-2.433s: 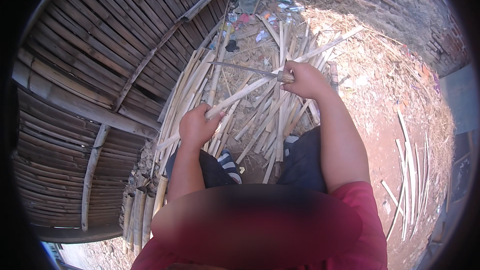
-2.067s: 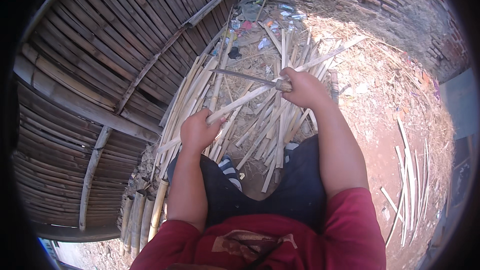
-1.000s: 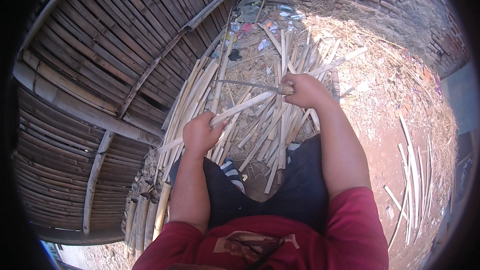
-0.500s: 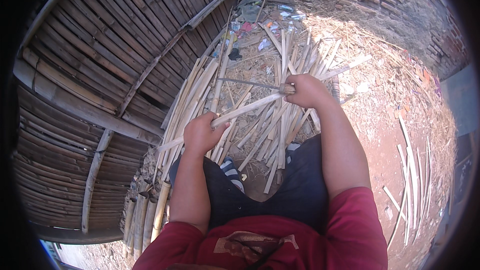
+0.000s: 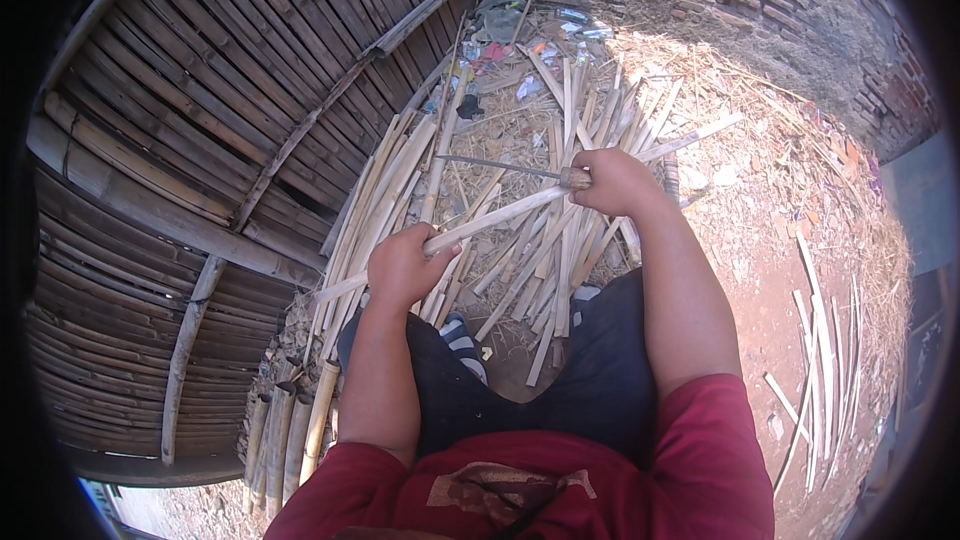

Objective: The person shaves a bamboo stick using a knife by scraping the blade along the length of the wood. They hold the stick with one hand and the knife with the other while sitting near a pile of bamboo shavings.

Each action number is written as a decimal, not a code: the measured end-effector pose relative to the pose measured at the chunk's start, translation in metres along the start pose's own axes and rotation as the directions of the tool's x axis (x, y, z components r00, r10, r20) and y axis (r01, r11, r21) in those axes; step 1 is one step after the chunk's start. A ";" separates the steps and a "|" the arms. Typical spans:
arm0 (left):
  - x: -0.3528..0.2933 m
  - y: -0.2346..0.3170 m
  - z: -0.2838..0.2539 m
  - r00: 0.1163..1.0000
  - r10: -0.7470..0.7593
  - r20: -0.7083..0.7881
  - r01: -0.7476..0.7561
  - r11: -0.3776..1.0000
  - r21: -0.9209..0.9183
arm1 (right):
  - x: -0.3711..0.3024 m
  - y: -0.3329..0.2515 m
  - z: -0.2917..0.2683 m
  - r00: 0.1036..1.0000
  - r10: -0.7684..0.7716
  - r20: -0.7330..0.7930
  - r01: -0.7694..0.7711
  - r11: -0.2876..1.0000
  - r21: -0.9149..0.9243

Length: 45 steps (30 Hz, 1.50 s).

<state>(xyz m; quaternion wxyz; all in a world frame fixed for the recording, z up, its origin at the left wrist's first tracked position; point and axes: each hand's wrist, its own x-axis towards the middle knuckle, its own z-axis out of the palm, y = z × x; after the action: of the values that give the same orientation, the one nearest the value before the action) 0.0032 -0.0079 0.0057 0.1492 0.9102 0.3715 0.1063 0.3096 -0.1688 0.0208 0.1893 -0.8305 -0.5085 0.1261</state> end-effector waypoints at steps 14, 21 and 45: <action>-0.002 -0.003 0.003 1.000 0.028 -0.011 -0.028 1.000 0.004 | 0.002 -0.003 0.000 0.998 0.013 0.058 -0.011 0.999 -0.048; -0.002 0.000 0.001 1.000 0.018 0.017 -0.018 1.000 0.000 | 0.001 -0.009 0.001 0.997 -0.004 0.071 0.008 0.998 -0.062; 0.001 0.001 0.000 0.998 -0.041 -0.046 0.037 0.996 -0.076 | -0.018 -0.031 -0.013 0.996 -0.078 -0.054 0.076 0.996 -0.039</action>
<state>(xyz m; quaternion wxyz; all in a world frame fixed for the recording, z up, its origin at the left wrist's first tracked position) 0.0041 -0.0080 0.0056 0.1766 0.8937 0.3884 0.1387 0.2819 -0.1750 0.0464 0.1928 -0.8168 -0.5368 0.0864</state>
